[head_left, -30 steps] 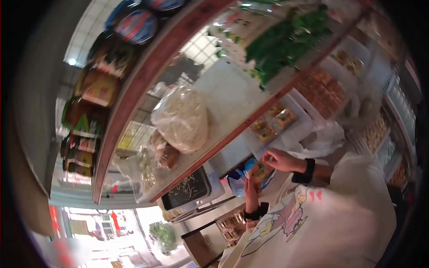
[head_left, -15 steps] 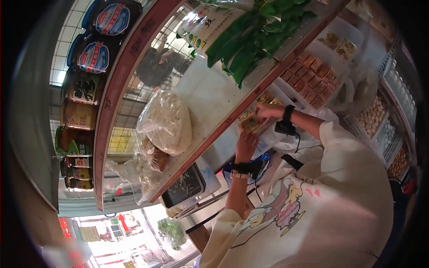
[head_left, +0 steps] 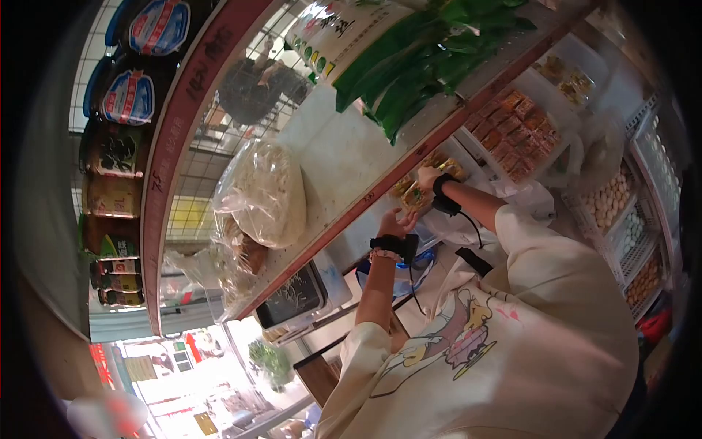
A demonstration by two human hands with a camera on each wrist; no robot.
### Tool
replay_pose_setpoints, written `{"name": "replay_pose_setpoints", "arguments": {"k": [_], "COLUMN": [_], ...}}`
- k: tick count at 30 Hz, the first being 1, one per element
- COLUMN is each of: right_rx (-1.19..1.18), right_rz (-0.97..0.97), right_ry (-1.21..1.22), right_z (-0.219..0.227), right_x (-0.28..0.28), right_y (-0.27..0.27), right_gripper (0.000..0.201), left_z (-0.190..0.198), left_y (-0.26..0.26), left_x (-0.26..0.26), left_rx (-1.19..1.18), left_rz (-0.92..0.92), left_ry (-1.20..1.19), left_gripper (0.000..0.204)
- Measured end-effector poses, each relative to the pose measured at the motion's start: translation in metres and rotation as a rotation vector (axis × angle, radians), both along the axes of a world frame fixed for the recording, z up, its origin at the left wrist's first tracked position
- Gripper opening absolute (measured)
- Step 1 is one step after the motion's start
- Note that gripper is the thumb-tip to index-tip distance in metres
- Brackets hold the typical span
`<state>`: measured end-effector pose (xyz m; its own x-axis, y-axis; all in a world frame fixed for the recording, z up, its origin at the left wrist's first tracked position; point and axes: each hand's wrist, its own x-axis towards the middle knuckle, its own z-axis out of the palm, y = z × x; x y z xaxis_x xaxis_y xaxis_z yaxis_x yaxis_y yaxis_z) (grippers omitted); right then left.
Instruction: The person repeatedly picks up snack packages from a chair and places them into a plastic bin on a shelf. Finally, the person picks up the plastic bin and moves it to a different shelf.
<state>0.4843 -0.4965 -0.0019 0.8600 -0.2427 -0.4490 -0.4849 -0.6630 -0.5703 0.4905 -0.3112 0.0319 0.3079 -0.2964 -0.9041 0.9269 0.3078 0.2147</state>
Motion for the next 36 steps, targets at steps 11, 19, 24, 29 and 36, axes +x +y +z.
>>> {"name": "replay_pose_setpoints", "arguments": {"k": [11,19,24,29,36], "right_rx": [0.048,0.805,0.917,0.544,0.456], "right_rz": [0.386,0.42,0.583,1.014,1.513], "right_ry": [-0.451,-0.267,0.143,0.168,0.17], "right_z": [-0.034,0.099,0.144,0.178,0.174], "right_x": [0.0,-0.085,-0.128,-0.149,-0.184], "right_y": [-0.016,0.035,0.134,0.24,0.378], "right_gripper": [0.025,0.014,0.017,0.027,0.034], "left_z": [0.056,-0.06,-0.264,-0.296,-0.306], "left_y": [0.114,0.268,0.326,0.317,0.313], "left_x": [-0.091,-0.239,-0.443,-0.527,-0.573], "left_rx": [-0.559,0.592,0.841,0.893,0.947], "left_rz": [0.043,0.644,0.053,0.082,0.584], "left_ry": [-0.511,-0.427,-0.109,-0.049,-0.175], "left_gripper": [0.039,0.026,0.024,0.024,0.025]}}
